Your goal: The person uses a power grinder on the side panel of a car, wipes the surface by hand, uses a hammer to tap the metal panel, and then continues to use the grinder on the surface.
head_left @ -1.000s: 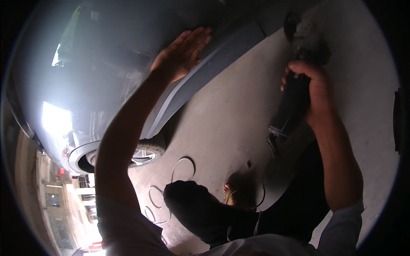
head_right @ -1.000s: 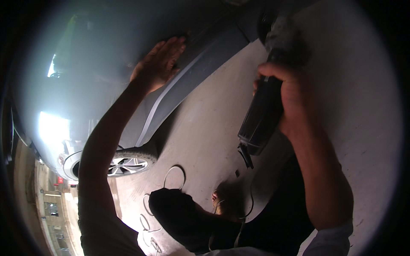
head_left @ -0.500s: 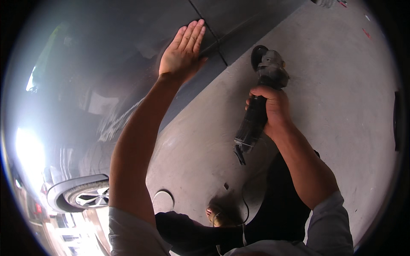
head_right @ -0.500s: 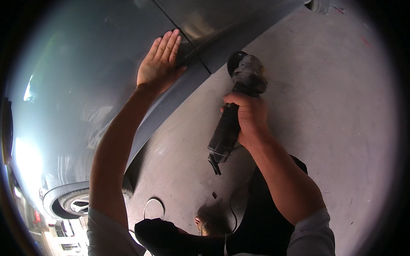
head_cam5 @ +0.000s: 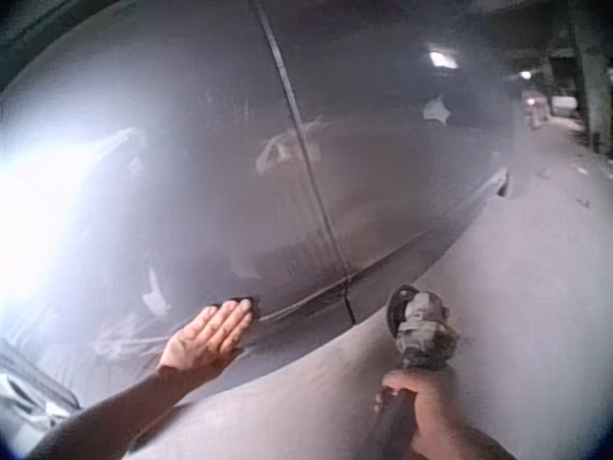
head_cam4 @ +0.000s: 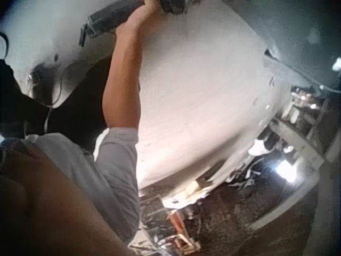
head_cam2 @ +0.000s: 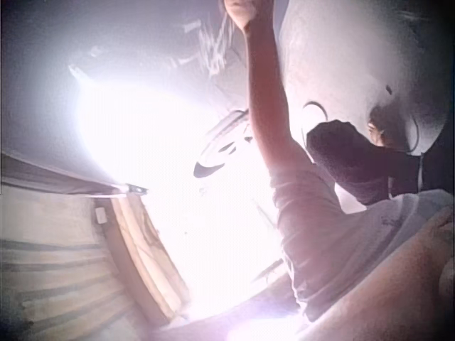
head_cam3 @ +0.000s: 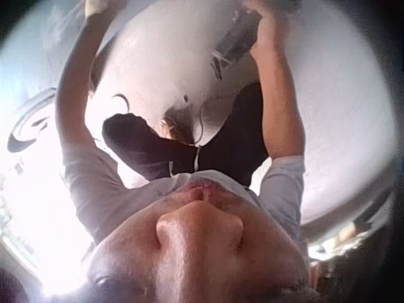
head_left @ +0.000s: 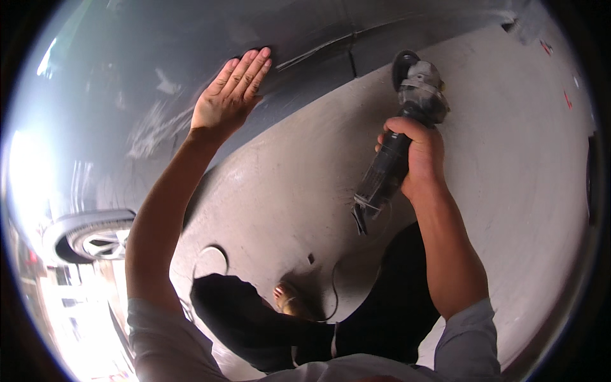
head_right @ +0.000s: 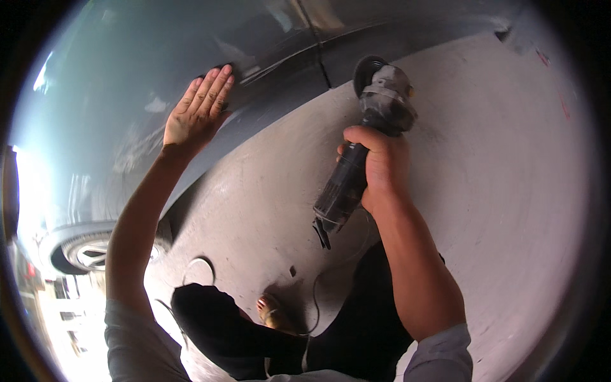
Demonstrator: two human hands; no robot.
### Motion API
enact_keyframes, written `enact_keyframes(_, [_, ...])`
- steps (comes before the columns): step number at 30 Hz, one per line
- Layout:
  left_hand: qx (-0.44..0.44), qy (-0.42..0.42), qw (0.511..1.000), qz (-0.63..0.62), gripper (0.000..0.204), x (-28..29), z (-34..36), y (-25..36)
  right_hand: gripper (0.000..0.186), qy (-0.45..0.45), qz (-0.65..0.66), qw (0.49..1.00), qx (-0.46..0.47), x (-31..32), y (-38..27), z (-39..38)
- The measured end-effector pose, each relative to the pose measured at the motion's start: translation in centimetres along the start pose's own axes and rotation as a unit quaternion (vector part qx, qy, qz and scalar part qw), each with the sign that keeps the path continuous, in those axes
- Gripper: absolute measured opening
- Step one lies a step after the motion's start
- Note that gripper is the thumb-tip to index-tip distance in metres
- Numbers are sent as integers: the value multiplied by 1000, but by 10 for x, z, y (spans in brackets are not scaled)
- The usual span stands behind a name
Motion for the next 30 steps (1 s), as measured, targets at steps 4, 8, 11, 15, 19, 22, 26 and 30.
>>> enact_keyframes(4, [80,-37,994,-65,89,8,-51,14,25,-15,-37,999,6,1,-1,-13])
enact_keyframes(8, [269,45,887,-371,101,72,-76,69,22,6,-87,995,45,-2,3,-23])
enact_keyframes(11, [304,-78,567,-761,117,117,-65,142,19,10,-192,978,77,-19,17,-13])
enact_keyframes(15, [299,-12,457,-838,114,146,-36,180,15,-50,-240,954,173,-59,65,-13])
enact_keyframes(19, [427,-13,310,-849,100,137,-43,177,20,-60,-277,938,200,-101,100,-25])
enact_keyframes(22, [461,72,331,-820,87,133,-56,165,57,-54,-315,923,214,-118,109,-30])
enact_keyframes(26, [436,89,274,-853,85,128,-69,162,69,-87,-345,897,263,-124,116,-31])
enact_keyframes(30, [431,87,290,-850,84,122,-75,157,69,-79,-354,891,273,-127,123,-32])
Point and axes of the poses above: each hand's wrist, its own z-axis towards the middle knuckle, its own x-axis out of the back of the hand, y = z × x, the point moved 3 cm from there along z, towards the middle knuckle, and after that the axes turned 13 degrees about -x, right-handed, at the moved point
